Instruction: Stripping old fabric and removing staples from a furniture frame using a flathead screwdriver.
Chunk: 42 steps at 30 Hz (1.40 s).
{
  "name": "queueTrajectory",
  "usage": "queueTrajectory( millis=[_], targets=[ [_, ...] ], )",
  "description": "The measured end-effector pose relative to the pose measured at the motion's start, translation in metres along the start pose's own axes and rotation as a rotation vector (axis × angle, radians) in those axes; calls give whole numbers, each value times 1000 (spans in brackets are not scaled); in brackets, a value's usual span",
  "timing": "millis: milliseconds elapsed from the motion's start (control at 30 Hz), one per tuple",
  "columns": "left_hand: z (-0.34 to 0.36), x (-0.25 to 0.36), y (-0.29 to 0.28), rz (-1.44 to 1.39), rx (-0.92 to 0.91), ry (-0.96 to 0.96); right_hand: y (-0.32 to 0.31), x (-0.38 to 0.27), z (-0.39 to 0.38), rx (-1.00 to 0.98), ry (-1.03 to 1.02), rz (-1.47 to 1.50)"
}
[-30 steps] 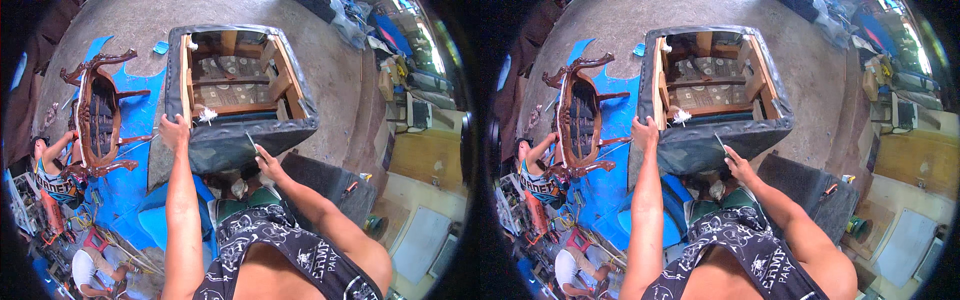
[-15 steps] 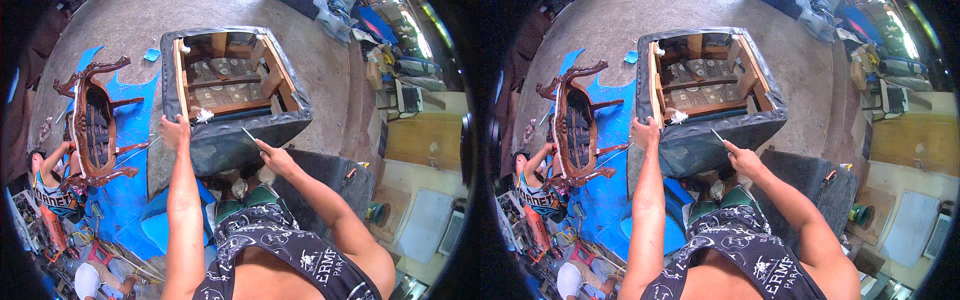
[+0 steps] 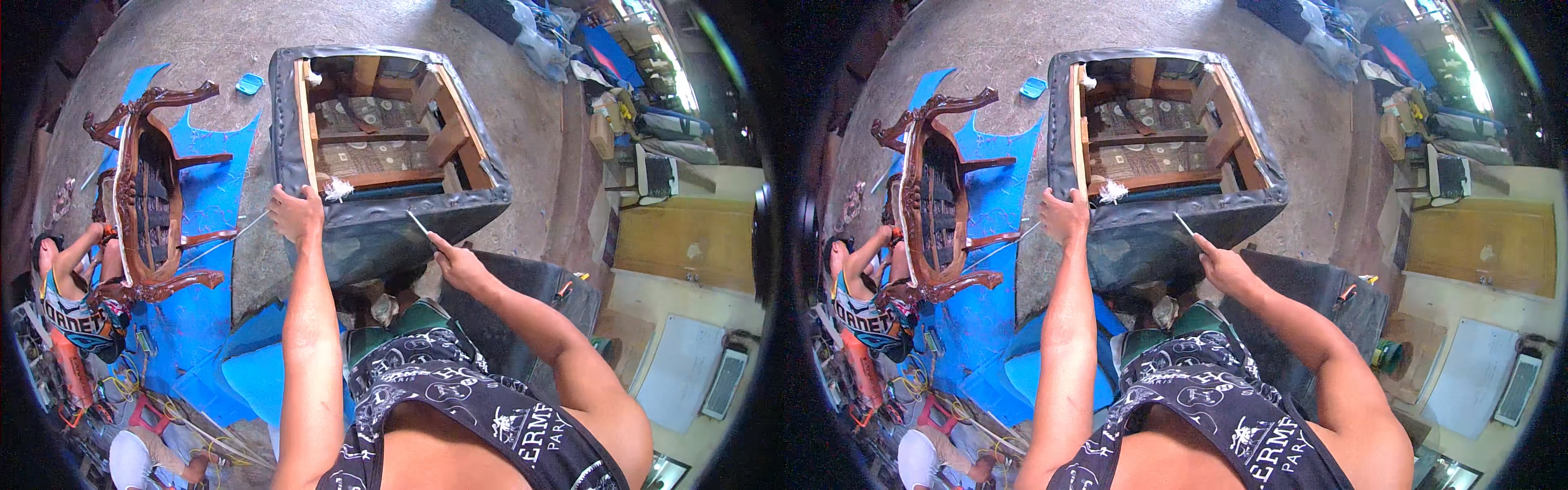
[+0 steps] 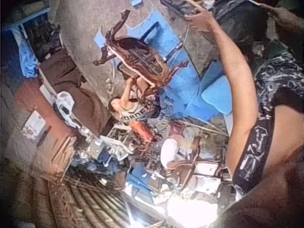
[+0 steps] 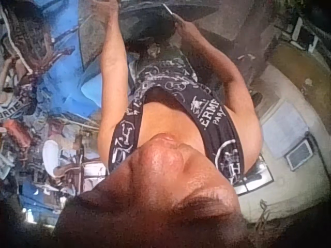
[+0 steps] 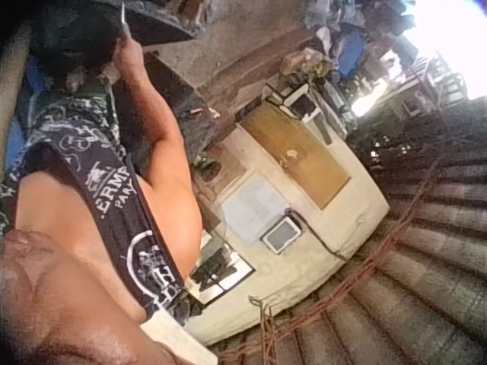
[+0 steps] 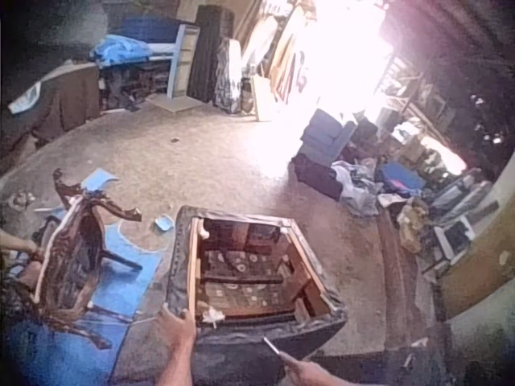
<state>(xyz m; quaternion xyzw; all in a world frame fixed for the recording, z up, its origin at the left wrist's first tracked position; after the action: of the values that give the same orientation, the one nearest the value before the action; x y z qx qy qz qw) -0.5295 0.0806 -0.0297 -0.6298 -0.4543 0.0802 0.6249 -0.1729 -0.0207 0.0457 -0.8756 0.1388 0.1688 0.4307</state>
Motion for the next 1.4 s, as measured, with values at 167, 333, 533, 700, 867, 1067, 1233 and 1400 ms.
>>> queueTrajectory(
  millis=[167,333,533,700,867,1067,1233,1400],
  targets=[
    [2,0,0,0,5,14,2,2,2,38,25,17],
    [1,0,-3,-5,20,20,-3,-7,2,37,-1,55],
    [0,0,-3,5,-19,-4,-6,-11,-1,15,50,32],
    [1,-1,0,-13,-29,-9,-4,-9,-2,44,46,42],
    [1,0,-1,-11,-28,1,-9,-7,3,-1,51,50],
    [0,-3,-1,-18,-17,19,-35,-26,18,-183,6,-194],
    [-4,-1,4,-28,-46,11,-56,-45,22,-449,249,-91],
    [0,1,-4,-12,5,14,23,2,6,73,115,218]
  ],
)
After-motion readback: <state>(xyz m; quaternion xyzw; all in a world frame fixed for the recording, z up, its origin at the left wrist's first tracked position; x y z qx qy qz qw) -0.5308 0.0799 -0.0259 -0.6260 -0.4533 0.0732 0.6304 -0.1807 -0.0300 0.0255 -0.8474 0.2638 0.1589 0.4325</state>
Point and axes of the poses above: each hand's wrist, its own z-axis towards the middle knuckle, its own y-axis out of the palm, x = y × z, the point moved 10 cm from there along z, towards the middle knuckle, and after that the axes turned 3 degrees about -x, right-handed, at the moved point
